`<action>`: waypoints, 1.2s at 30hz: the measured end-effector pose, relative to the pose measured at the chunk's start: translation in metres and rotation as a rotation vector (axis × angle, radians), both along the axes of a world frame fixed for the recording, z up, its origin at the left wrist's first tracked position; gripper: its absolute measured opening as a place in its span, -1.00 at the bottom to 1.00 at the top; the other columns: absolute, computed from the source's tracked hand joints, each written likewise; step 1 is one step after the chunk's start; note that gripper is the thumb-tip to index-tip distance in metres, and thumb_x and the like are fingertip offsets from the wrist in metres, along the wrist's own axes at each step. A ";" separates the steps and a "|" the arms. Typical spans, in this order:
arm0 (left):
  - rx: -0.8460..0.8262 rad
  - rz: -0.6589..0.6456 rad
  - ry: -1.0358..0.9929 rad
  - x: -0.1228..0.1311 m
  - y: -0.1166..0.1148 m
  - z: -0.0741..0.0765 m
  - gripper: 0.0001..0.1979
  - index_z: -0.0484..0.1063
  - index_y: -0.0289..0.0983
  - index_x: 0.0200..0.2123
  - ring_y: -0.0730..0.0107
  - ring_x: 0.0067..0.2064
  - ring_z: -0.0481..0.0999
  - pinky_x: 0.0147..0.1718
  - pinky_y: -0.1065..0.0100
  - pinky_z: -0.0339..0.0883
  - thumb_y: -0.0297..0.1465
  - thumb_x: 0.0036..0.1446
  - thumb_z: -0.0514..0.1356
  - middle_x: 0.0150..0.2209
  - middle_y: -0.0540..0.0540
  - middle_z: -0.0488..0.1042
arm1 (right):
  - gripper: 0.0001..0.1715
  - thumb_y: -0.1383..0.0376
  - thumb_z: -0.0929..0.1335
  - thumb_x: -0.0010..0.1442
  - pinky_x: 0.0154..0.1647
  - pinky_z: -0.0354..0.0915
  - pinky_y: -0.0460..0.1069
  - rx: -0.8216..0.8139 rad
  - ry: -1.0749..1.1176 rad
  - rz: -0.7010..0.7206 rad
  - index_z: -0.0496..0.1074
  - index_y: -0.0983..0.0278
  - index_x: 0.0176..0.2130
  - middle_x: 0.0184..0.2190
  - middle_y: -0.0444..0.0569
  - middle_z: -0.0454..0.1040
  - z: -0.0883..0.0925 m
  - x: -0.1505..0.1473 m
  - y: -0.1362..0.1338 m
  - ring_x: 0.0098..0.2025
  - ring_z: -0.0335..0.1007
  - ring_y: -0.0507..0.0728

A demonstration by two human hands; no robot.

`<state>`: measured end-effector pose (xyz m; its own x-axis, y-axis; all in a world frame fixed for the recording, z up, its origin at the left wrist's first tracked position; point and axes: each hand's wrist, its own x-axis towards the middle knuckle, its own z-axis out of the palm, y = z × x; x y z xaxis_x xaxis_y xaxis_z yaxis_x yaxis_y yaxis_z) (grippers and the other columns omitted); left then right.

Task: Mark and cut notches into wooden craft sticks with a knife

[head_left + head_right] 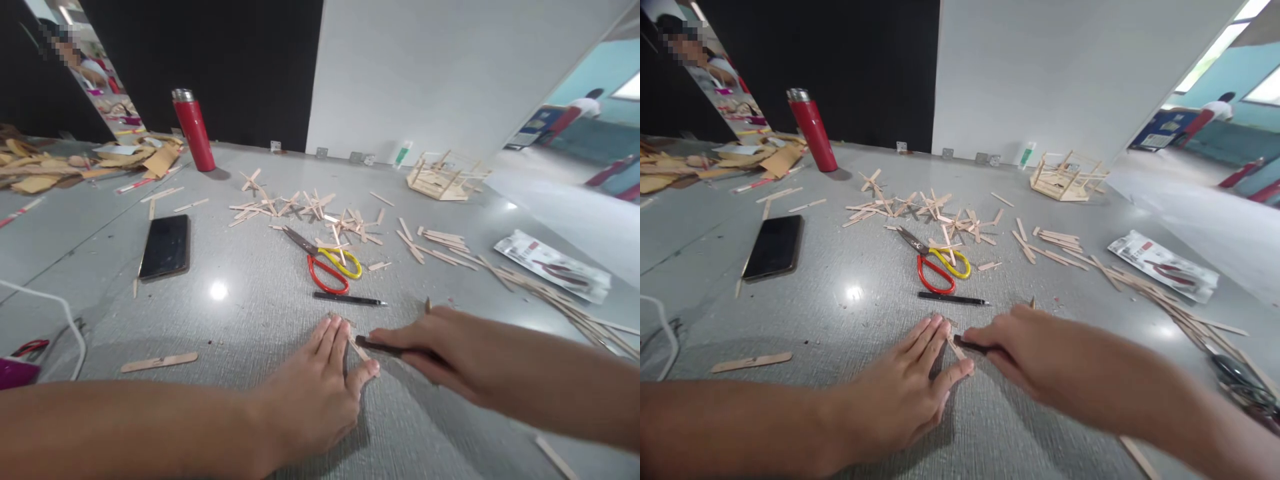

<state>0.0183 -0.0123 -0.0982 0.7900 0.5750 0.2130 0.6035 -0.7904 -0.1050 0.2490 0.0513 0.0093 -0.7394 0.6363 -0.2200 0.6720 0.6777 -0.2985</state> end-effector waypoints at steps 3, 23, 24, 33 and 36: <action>-0.029 -0.008 -0.001 0.000 0.000 0.000 -0.47 0.34 -0.35 0.38 -0.39 0.37 0.30 0.31 -0.09 0.25 -0.28 0.45 0.06 0.28 -0.65 0.37 | -0.51 0.11 0.23 0.48 -0.21 0.45 -0.01 -0.362 -0.087 -0.027 0.57 0.06 0.23 -0.15 -0.04 0.68 0.014 -0.001 0.025 -0.24 0.60 0.14; -0.057 -0.011 -0.001 0.001 0.000 -0.001 -0.47 0.33 -0.38 0.38 -0.39 0.37 0.29 0.31 -0.12 0.27 -0.31 0.44 0.09 0.30 -0.67 0.34 | -0.45 0.05 0.22 0.50 -0.47 0.29 -0.06 -0.290 0.023 -0.149 0.46 0.06 0.33 -0.40 -0.07 0.52 -0.022 0.029 0.003 -0.43 0.44 0.09; -0.058 -0.011 0.009 0.002 0.000 0.000 -0.47 0.32 -0.37 0.39 -0.39 0.38 0.27 0.31 -0.12 0.26 -0.31 0.45 0.08 0.30 -0.66 0.34 | -0.47 0.18 0.21 0.49 -0.40 0.33 -0.01 -0.129 -0.003 -0.088 0.45 0.01 0.34 -0.37 -0.06 0.58 -0.024 0.028 -0.004 -0.39 0.51 0.13; -0.068 -0.016 0.050 -0.001 0.001 0.003 -0.47 0.26 -0.37 0.42 -0.27 0.41 0.28 0.36 -0.11 0.17 -0.31 0.49 0.00 0.34 -0.57 0.34 | -0.12 0.54 0.23 0.23 -0.50 0.32 0.01 0.367 -0.064 0.074 0.28 0.08 0.44 -0.36 -0.03 0.64 -0.053 0.034 -0.041 -0.50 0.57 0.16; -0.056 -0.021 0.027 -0.001 0.001 0.001 -0.49 0.27 -0.37 0.41 -0.28 0.41 0.28 0.36 -0.11 0.15 -0.35 0.49 0.00 0.33 -0.58 0.34 | -0.39 0.37 0.16 0.45 -0.46 0.35 -0.02 0.128 0.014 -0.055 0.44 0.08 0.34 -0.47 -0.06 0.59 -0.041 0.025 -0.026 -0.49 0.56 0.13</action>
